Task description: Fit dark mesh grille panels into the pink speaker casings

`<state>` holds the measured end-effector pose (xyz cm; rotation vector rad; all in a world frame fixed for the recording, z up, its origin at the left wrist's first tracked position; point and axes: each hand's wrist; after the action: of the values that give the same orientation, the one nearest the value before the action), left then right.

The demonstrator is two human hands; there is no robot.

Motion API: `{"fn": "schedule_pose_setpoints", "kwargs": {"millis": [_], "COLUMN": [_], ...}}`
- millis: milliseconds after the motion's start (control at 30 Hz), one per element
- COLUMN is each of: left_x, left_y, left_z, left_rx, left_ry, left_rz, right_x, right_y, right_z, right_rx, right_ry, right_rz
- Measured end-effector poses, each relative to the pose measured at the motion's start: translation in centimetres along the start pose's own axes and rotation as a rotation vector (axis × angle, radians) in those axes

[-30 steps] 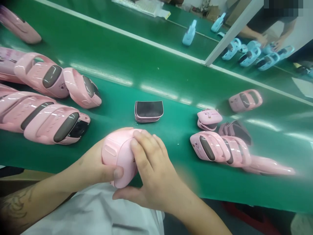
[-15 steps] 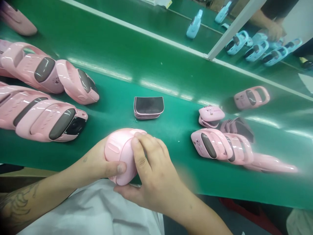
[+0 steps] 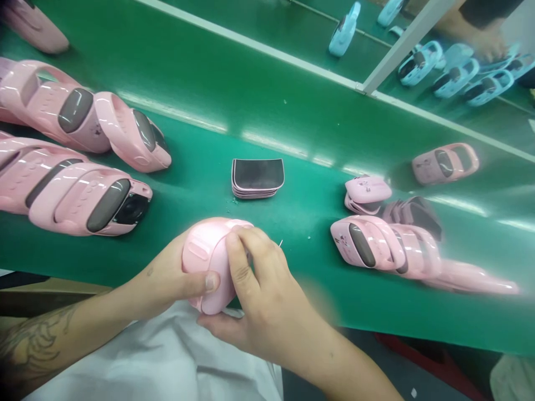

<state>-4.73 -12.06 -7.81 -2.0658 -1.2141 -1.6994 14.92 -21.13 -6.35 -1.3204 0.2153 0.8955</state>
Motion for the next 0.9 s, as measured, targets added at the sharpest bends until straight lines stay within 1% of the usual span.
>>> {"fn": "schedule_pose_setpoints", "kwargs": {"millis": [200, 333, 533, 767, 900], "left_x": [0.1, -0.1, 0.6, 1.4, 1.1], "left_y": [0.4, 0.2, 0.3, 1.0, 1.3], "left_z": [0.0, 0.4, 1.2, 1.6, 1.7], "left_rx": [0.014, 0.047, 0.019, 0.093, 0.121], "left_ry": [0.006, 0.006, 0.049, 0.008, -0.008], "left_rz": [0.009, 0.028, 0.022, 0.053, 0.037], "right_x": [-0.2, 0.3, 0.8, 0.0, 0.3], "right_y": [-0.2, -0.1, 0.1, -0.3, -0.1], "right_z": [-0.2, -0.1, 0.3, 0.3, 0.4], "right_rx": [-0.013, -0.033, 0.048, 0.044, 0.069], "right_ry": [0.004, 0.039, 0.077, 0.182, 0.187], "right_rz": [-0.035, 0.023, 0.115, 0.132, 0.136]}}
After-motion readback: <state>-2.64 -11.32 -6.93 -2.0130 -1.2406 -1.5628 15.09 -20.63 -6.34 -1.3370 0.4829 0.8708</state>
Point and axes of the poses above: each hand's wrist, its own z-axis towards the middle knuckle, its own y-axis out of the palm, x = y × z, and after that the axes turned 7 degrees about z, right-handed
